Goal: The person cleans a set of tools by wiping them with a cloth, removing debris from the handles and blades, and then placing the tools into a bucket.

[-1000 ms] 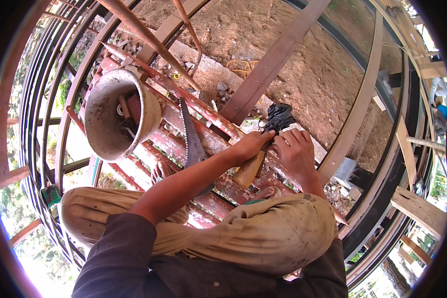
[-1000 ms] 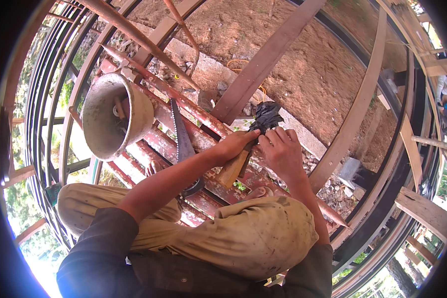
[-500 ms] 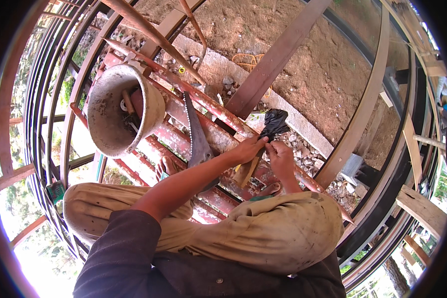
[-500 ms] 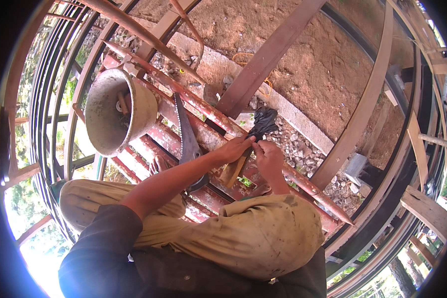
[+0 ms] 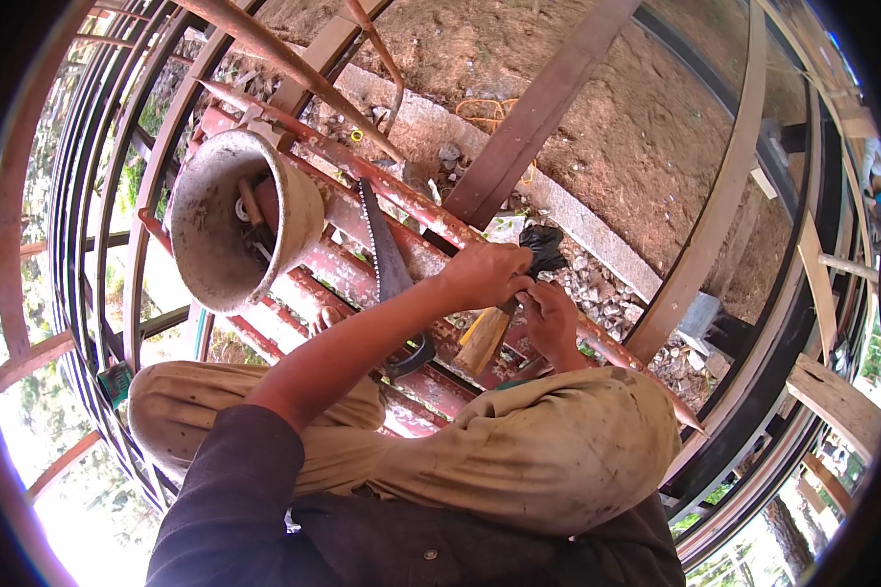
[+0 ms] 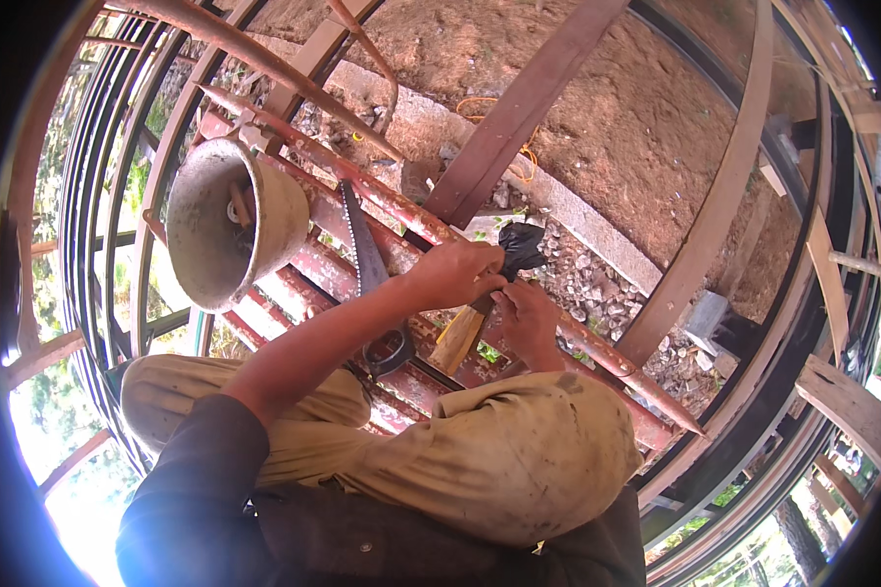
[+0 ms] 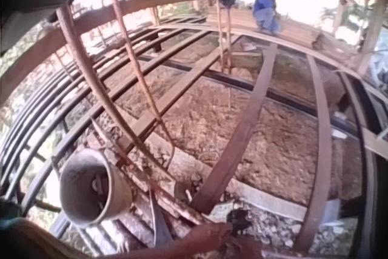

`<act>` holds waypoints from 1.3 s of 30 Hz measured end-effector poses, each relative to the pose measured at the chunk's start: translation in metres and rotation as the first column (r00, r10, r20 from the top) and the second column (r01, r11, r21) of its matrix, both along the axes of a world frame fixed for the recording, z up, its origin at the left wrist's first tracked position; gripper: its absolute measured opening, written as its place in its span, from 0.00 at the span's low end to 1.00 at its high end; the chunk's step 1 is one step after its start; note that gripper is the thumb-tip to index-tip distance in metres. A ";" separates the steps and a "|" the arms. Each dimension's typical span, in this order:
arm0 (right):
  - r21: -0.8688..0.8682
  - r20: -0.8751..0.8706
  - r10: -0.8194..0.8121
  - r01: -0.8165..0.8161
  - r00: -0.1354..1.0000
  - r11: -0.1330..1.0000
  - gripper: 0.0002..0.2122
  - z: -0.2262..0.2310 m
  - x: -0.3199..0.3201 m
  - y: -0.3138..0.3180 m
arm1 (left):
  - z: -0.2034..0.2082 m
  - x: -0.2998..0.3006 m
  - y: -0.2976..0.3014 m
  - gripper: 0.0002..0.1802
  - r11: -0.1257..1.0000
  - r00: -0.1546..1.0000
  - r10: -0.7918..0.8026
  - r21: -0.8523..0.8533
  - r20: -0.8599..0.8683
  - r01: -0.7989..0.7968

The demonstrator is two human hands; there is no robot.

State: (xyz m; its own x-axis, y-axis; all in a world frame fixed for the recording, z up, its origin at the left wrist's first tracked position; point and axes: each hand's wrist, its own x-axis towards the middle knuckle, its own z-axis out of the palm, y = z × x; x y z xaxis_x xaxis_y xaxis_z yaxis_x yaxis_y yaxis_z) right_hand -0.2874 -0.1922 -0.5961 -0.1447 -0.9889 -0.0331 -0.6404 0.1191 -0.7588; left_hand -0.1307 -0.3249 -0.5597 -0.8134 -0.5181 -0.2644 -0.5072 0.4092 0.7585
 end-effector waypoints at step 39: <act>0.409 0.228 -0.324 0.211 0.918 0.888 0.05 -0.024 0.023 0.047 | -0.046 -0.017 0.070 0.07 0.905 0.863 0.420 0.201 -0.280 -0.375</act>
